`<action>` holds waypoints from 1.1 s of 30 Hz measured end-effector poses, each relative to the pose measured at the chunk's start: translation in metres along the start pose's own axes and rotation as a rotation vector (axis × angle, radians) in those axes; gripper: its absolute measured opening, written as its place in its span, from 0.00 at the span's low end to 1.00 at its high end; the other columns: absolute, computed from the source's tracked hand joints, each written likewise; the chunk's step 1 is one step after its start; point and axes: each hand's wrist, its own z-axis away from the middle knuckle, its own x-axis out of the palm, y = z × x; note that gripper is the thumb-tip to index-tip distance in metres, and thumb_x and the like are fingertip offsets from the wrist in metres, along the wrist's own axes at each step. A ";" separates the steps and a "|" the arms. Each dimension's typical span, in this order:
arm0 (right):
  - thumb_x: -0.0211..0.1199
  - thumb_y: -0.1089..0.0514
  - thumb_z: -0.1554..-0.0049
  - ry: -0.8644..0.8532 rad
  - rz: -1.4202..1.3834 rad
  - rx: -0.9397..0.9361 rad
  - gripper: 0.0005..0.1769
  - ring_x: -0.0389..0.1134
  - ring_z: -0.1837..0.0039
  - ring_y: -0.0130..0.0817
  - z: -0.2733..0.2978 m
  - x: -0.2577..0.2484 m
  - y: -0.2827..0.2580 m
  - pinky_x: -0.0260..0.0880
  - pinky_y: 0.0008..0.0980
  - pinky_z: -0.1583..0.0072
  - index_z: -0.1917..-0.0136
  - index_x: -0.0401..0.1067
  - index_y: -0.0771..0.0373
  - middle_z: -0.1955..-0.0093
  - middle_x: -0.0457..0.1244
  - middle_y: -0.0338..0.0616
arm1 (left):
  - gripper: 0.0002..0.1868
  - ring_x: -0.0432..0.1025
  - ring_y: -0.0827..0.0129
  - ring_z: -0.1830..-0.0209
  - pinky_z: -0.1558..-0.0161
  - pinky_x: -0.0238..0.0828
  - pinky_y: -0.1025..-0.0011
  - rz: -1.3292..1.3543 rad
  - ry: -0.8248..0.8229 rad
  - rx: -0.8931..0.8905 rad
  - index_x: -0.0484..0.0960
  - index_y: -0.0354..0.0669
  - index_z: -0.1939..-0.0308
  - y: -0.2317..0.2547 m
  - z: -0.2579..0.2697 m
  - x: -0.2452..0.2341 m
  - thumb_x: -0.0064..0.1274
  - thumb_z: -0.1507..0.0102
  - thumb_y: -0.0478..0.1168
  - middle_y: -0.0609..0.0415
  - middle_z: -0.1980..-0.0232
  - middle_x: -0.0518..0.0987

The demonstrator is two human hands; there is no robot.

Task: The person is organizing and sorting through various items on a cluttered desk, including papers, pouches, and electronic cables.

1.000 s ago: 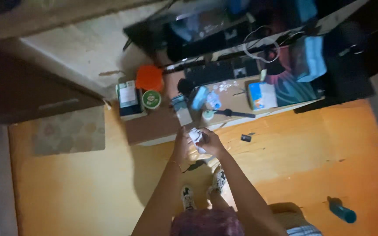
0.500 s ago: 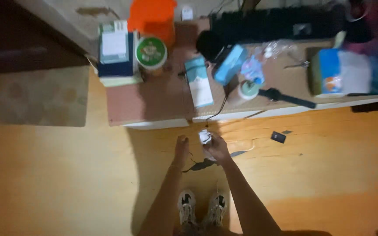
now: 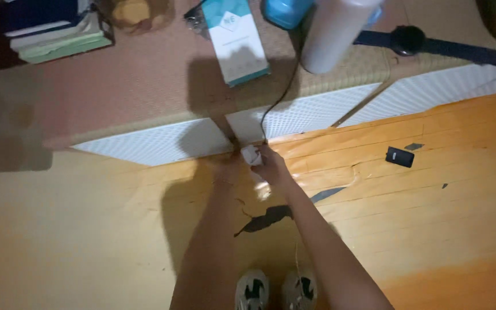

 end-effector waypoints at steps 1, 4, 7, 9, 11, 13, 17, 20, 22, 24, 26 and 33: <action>0.70 0.69 0.52 0.012 0.001 -0.013 0.37 0.70 0.36 0.37 0.005 -0.005 -0.020 0.72 0.36 0.41 0.30 0.63 0.64 0.37 0.68 0.49 | 0.41 0.66 0.57 0.34 0.36 0.63 0.61 0.009 -0.003 0.008 0.58 0.42 0.24 0.000 0.002 0.008 0.39 0.31 0.67 0.45 0.23 0.62; 0.72 0.65 0.51 0.065 0.084 0.176 0.38 0.72 0.36 0.38 0.031 -0.019 -0.057 0.73 0.35 0.39 0.28 0.65 0.62 0.37 0.70 0.50 | 0.41 0.66 0.56 0.34 0.35 0.62 0.60 0.049 0.036 -0.020 0.59 0.41 0.25 -0.020 0.030 0.018 0.38 0.31 0.67 0.44 0.24 0.62; 0.70 0.63 0.48 -0.081 0.046 0.231 0.40 0.70 0.33 0.37 0.049 -0.018 -0.043 0.72 0.34 0.38 0.24 0.59 0.62 0.33 0.67 0.51 | 0.41 0.66 0.55 0.34 0.34 0.61 0.59 0.109 0.113 -0.055 0.60 0.40 0.26 -0.044 0.081 0.007 0.37 0.31 0.67 0.43 0.24 0.63; 0.69 0.64 0.48 -0.031 0.037 0.124 0.40 0.69 0.32 0.39 0.029 -0.014 -0.031 0.73 0.35 0.37 0.24 0.60 0.63 0.31 0.66 0.52 | 0.41 0.65 0.54 0.34 0.33 0.60 0.58 0.149 0.135 -0.024 0.60 0.40 0.26 -0.028 0.099 0.017 0.36 0.31 0.67 0.43 0.25 0.63; 0.70 0.64 0.49 -0.029 0.063 0.157 0.41 0.68 0.32 0.39 0.013 -0.015 -0.035 0.72 0.36 0.38 0.24 0.58 0.62 0.32 0.66 0.53 | 0.41 0.65 0.54 0.34 0.33 0.59 0.58 0.180 0.161 0.002 0.61 0.39 0.27 -0.019 0.113 0.009 0.35 0.31 0.67 0.42 0.25 0.64; 0.70 0.63 0.50 -0.022 0.075 0.226 0.43 0.68 0.32 0.39 0.018 -0.008 -0.026 0.70 0.36 0.38 0.24 0.57 0.61 0.33 0.66 0.53 | 0.41 0.65 0.53 0.33 0.32 0.58 0.57 0.196 0.208 -0.001 0.61 0.39 0.27 -0.026 0.145 -0.011 0.34 0.31 0.68 0.42 0.25 0.64; 0.71 0.63 0.50 0.021 0.086 0.227 0.39 0.67 0.34 0.40 0.037 0.005 -0.009 0.70 0.38 0.39 0.29 0.58 0.62 0.36 0.65 0.54 | 0.41 0.65 0.52 0.33 0.31 0.56 0.56 0.229 0.291 -0.032 0.62 0.38 0.28 -0.047 0.247 -0.036 0.32 0.31 0.68 0.41 0.26 0.65; 0.71 0.62 0.50 0.066 0.108 0.173 0.36 0.67 0.36 0.41 0.027 0.006 -0.009 0.69 0.38 0.40 0.32 0.59 0.62 0.39 0.65 0.54 | 0.41 0.65 0.51 0.33 0.30 0.55 0.55 0.260 0.309 -0.018 0.63 0.38 0.29 -0.041 0.305 -0.033 0.31 0.31 0.68 0.40 0.26 0.66; 0.71 0.62 0.51 0.093 0.111 0.156 0.34 0.66 0.38 0.42 0.031 0.013 -0.002 0.69 0.39 0.41 0.34 0.59 0.63 0.41 0.65 0.54 | 0.41 0.65 0.50 0.33 0.30 0.54 0.54 0.271 0.339 -0.018 0.63 0.37 0.30 -0.036 0.343 -0.029 0.30 0.31 0.68 0.40 0.27 0.66; 0.71 0.62 0.51 0.121 0.111 0.153 0.33 0.66 0.39 0.43 0.042 0.020 0.003 0.69 0.39 0.42 0.36 0.60 0.63 0.42 0.65 0.54 | 0.41 0.65 0.49 0.33 0.29 0.53 0.53 0.276 0.377 -0.026 0.64 0.37 0.30 -0.031 0.384 -0.016 0.29 0.31 0.68 0.39 0.27 0.67; 0.71 0.61 0.51 0.157 0.116 0.138 0.31 0.65 0.41 0.43 0.038 0.025 0.012 0.68 0.40 0.43 0.38 0.60 0.63 0.44 0.64 0.55 | 0.41 0.65 0.49 0.33 0.28 0.52 0.53 0.283 0.402 -0.030 0.64 0.36 0.31 -0.022 0.401 0.011 0.28 0.31 0.68 0.39 0.27 0.67; 0.72 0.60 0.52 0.239 0.158 0.035 0.25 0.64 0.46 0.45 -0.003 0.064 0.020 0.67 0.42 0.46 0.46 0.62 0.64 0.50 0.64 0.55 | 0.42 0.65 0.46 0.32 0.26 0.49 0.50 0.358 0.477 0.010 0.66 0.35 0.32 0.019 0.357 0.055 0.25 0.31 0.68 0.37 0.29 0.69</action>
